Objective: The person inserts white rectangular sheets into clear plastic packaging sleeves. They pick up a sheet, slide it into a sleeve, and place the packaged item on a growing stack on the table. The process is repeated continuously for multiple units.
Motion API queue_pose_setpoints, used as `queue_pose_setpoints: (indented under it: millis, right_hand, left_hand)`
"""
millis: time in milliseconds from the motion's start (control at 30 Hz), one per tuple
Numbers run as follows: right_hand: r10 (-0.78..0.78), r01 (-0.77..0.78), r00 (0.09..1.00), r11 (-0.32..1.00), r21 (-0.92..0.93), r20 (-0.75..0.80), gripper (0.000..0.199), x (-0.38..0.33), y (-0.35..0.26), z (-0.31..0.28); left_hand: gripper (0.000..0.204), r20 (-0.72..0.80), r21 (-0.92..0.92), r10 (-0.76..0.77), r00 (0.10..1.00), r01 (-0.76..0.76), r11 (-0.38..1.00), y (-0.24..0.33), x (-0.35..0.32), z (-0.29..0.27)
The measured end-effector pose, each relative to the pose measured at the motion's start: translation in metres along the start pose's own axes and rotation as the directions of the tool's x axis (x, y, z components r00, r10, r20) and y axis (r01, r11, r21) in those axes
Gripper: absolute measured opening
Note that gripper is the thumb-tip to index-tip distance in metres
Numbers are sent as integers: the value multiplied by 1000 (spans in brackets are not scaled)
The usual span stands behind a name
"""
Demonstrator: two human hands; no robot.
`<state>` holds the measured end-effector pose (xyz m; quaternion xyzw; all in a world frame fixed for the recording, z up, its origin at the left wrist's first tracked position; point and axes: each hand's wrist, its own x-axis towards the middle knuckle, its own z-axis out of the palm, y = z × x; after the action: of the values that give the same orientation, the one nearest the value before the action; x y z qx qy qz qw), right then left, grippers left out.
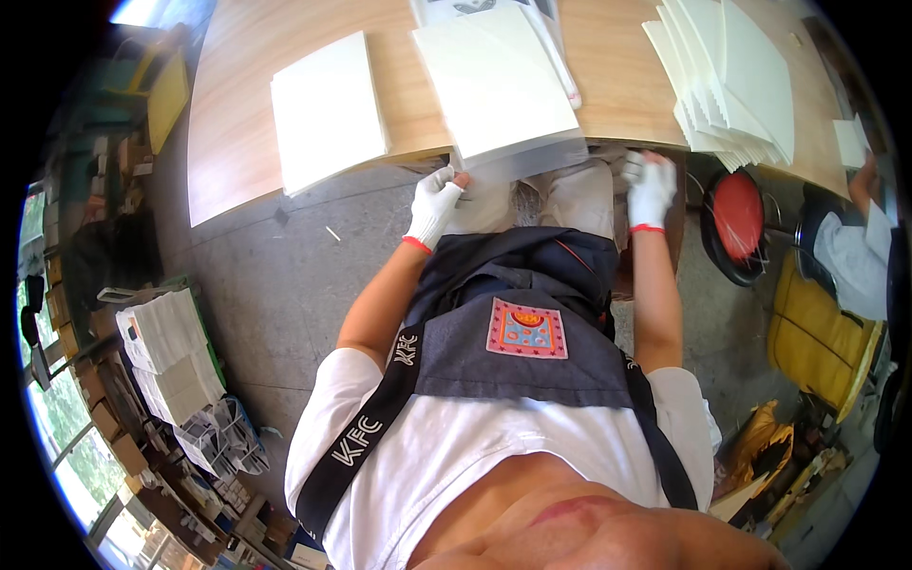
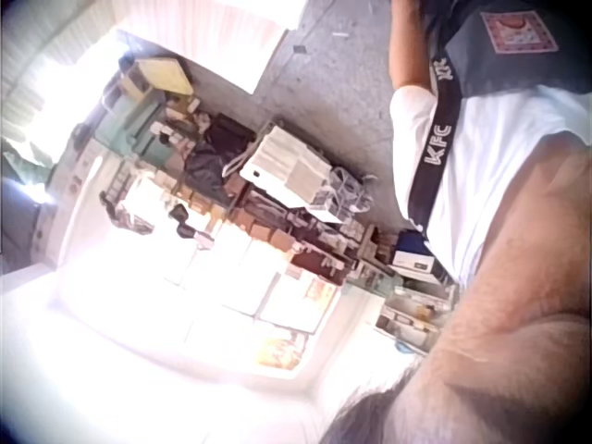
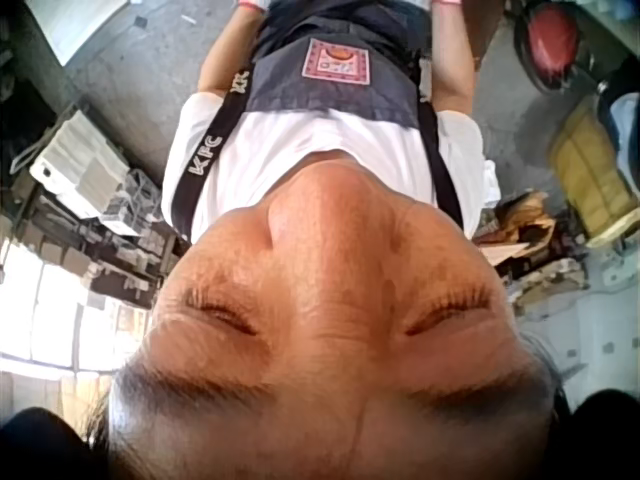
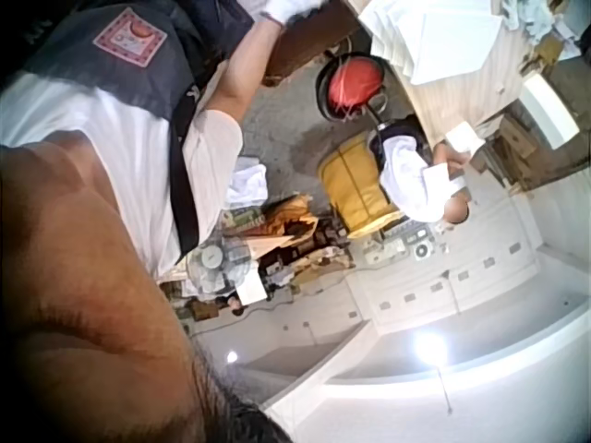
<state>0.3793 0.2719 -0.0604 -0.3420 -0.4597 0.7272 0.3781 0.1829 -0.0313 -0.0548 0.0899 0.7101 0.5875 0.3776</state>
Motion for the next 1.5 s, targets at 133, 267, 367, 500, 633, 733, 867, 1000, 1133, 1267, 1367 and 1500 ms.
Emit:
queue_pose_setpoints:
  millis: [133,267,367,500,633,733,867,1000,1133,1267,1367,1500]
  right_hand:
    - [448,213,894,-474,-855,-26,20,-5,17,-128]
    - [264,217,954,-285,-933,142,31,-27,-22,-32]
    - [-262,665,707,-70,-743,657,29,-27,-36,47]
    - [-345,854,452,-99,-510,823,20,-17,-32,94]
    - [-207,646,761,334,-687,615,21,-23,-1,98]
    - [-5,129,987,604,-787,158,24,-35,22,108]
    - [-76,174,984,645,-744,164,36,-39,15,100]
    - [434,-308,885,817,-487,170,35,-34,27,92]
    - [520,-330,779,815,-476,351,37,-47,31,153]
    - [447,-154,748,836,-527,490,34,-57,36,254]
    - [448,149,648,718,-680,616,30,-63,41,305]
    - [489,327,608,564,-759,625,42,-71,28,315]
  left_hand:
    - [9,-116,241,354,928,-320,916,3,-3,-2]
    - [18,170,863,940,296,-505,3,28,6,5]
    - [21,255,798,927,277,-602,-39,32,17,11]
    - [21,232,767,908,349,-640,50,38,12,9]
    - [24,-252,447,682,686,-543,711,-1,13,0]
    - [21,-451,-133,319,834,-416,900,-9,17,9]
    - [15,-365,-432,11,931,-179,884,10,8,9]
    - [15,-307,-256,147,940,-230,939,42,-7,-8]
    - [22,-407,166,408,817,-373,913,81,-25,-59]
    - [22,-576,299,484,659,-382,875,88,-22,-137]
    - [22,-552,546,541,635,-215,810,70,-8,-201]
    - [35,-444,871,693,568,91,483,24,7,-219]
